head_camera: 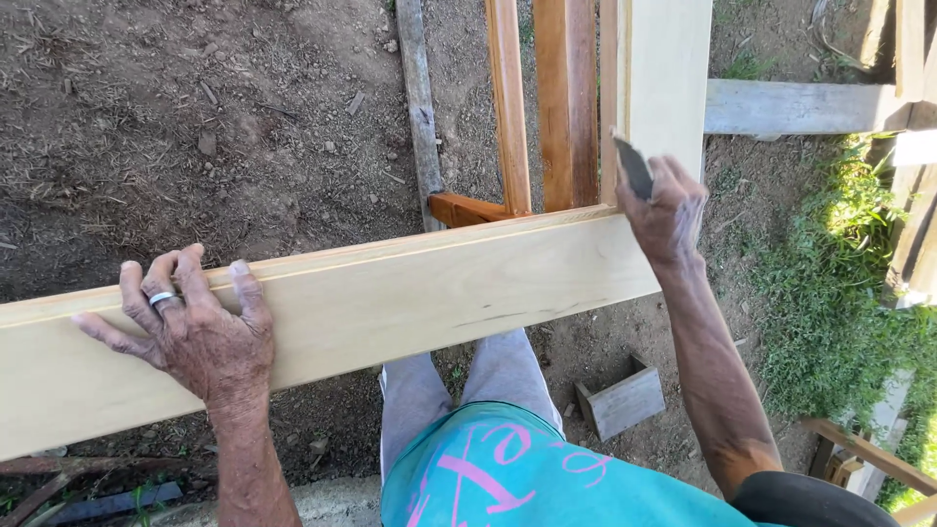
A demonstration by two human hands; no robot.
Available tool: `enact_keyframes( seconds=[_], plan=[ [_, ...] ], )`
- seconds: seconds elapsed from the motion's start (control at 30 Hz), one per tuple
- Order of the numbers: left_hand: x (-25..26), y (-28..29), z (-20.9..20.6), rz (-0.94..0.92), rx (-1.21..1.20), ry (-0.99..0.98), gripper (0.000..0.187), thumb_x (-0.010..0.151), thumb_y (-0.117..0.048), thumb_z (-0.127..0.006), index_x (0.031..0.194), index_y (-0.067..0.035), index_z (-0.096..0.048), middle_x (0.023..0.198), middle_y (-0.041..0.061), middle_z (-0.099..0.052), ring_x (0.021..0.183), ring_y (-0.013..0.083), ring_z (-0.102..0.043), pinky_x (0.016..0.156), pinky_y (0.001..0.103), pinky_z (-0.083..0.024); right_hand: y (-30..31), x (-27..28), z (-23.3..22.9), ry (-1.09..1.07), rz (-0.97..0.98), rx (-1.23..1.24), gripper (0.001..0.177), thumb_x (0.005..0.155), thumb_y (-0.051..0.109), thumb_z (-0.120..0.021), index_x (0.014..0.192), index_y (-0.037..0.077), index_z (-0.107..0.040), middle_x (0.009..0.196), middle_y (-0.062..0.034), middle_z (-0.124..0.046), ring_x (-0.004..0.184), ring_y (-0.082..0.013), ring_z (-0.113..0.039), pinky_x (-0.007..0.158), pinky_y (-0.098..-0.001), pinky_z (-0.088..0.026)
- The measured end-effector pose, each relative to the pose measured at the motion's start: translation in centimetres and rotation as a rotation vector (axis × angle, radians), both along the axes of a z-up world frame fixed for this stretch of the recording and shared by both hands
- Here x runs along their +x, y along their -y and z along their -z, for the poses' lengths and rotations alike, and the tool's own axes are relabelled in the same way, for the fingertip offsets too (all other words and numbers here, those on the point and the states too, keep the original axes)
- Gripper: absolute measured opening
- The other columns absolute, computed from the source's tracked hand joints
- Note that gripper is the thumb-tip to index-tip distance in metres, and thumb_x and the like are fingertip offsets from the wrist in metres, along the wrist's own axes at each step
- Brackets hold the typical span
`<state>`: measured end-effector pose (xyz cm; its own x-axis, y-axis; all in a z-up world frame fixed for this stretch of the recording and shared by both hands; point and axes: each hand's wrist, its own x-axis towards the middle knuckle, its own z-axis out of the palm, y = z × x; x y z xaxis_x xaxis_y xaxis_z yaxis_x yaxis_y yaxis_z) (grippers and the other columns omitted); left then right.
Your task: Sanding the surfaces of a wooden frame with a small piece of sandpaper.
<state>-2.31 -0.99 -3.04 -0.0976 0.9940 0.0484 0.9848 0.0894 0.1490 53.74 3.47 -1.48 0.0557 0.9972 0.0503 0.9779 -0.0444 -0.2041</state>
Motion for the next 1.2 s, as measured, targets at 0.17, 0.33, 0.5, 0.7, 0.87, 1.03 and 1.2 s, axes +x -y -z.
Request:
enact_keyframes(
  seconds=[0.17,0.33,0.5,0.7,0.87,1.03,1.2],
  plan=[
    [0.1,-0.4,-0.1,-0.012,0.005,0.007,0.038,0.114,-0.044,-0.046,0.124,-0.011,-0.063,0.131,0.009,-0.055,0.154,0.0306,-0.032,0.126,0.069,0.006,0.1,-2.4,-2.4,-0.128,-0.023,0.079,0.017,0.100,0.015,-0.078,0.099,0.000,-0.071,0.088,-0.0108,-0.071,0.071,-0.0170,-0.068,0.060,-0.0313,-0.057],
    [0.7,-0.5,-1.1,-0.009,-0.004,0.007,0.040,0.111,-0.044,-0.045,0.125,-0.011,-0.062,0.132,0.009,-0.054,0.154,0.0295,-0.031,0.127,0.068,0.006,0.5,-2.2,-2.1,-0.048,0.034,0.026,0.021,0.100,0.016,-0.080,0.096,-0.003,-0.072,0.082,-0.0132,-0.070,0.064,-0.0190,-0.066,0.054,-0.0333,-0.054],
    [0.7,-1.0,-1.1,-0.033,-0.024,0.043,0.041,0.115,-0.047,-0.047,0.123,-0.011,-0.065,0.130,0.010,-0.056,0.154,0.0324,-0.033,0.126,0.072,0.005,-0.1,-3.0,-3.3,-0.542,0.427,-0.082,0.018,0.096,0.020,-0.079,0.092,0.003,-0.073,0.078,-0.0078,-0.072,0.064,-0.0127,-0.068,0.053,-0.0277,-0.055],
    [-0.5,0.3,0.4,0.016,0.000,-0.035,0.041,0.113,-0.045,-0.041,0.124,-0.013,-0.063,0.131,0.006,-0.054,0.152,0.0279,-0.031,0.126,0.066,0.008,1.5,0.3,0.7,-0.006,-0.097,-0.041,0.025,0.105,0.017,-0.079,0.085,0.003,-0.070,0.078,-0.0091,-0.070,0.062,-0.0155,-0.066,0.050,-0.0290,-0.053],
    [0.0,-0.3,-0.4,-0.003,0.003,-0.022,0.044,0.112,-0.048,-0.039,0.123,-0.012,-0.064,0.130,0.007,-0.055,0.152,0.0284,-0.032,0.126,0.067,0.008,0.3,-1.3,-1.9,-0.550,0.363,-0.102,0.020,0.099,0.023,-0.077,0.096,0.004,-0.072,0.081,-0.0073,-0.073,0.063,-0.0118,-0.070,0.049,-0.0254,-0.058],
    [0.3,-0.4,-0.9,0.010,-0.008,-0.035,0.046,0.114,-0.049,-0.037,0.124,-0.012,-0.063,0.130,0.007,-0.055,0.152,0.0272,-0.032,0.127,0.066,0.009,0.9,-1.5,-1.5,-0.139,-0.092,0.028,0.018,0.104,0.015,-0.077,0.110,-0.001,-0.074,0.093,-0.0113,-0.074,0.071,-0.0144,-0.070,0.055,-0.0236,-0.059],
    [3.5,-4.0,-6.3,-0.142,-0.098,0.236,0.060,0.112,-0.059,-0.045,0.124,-0.004,-0.065,0.130,0.018,-0.056,0.148,0.0378,-0.033,0.118,0.077,0.006,-0.3,-1.9,-3.3,-0.805,0.437,-0.098,0.023,0.094,0.028,-0.080,0.096,0.007,-0.072,0.081,-0.0061,-0.073,0.063,-0.0117,-0.070,0.051,-0.0245,-0.060]
  ],
)
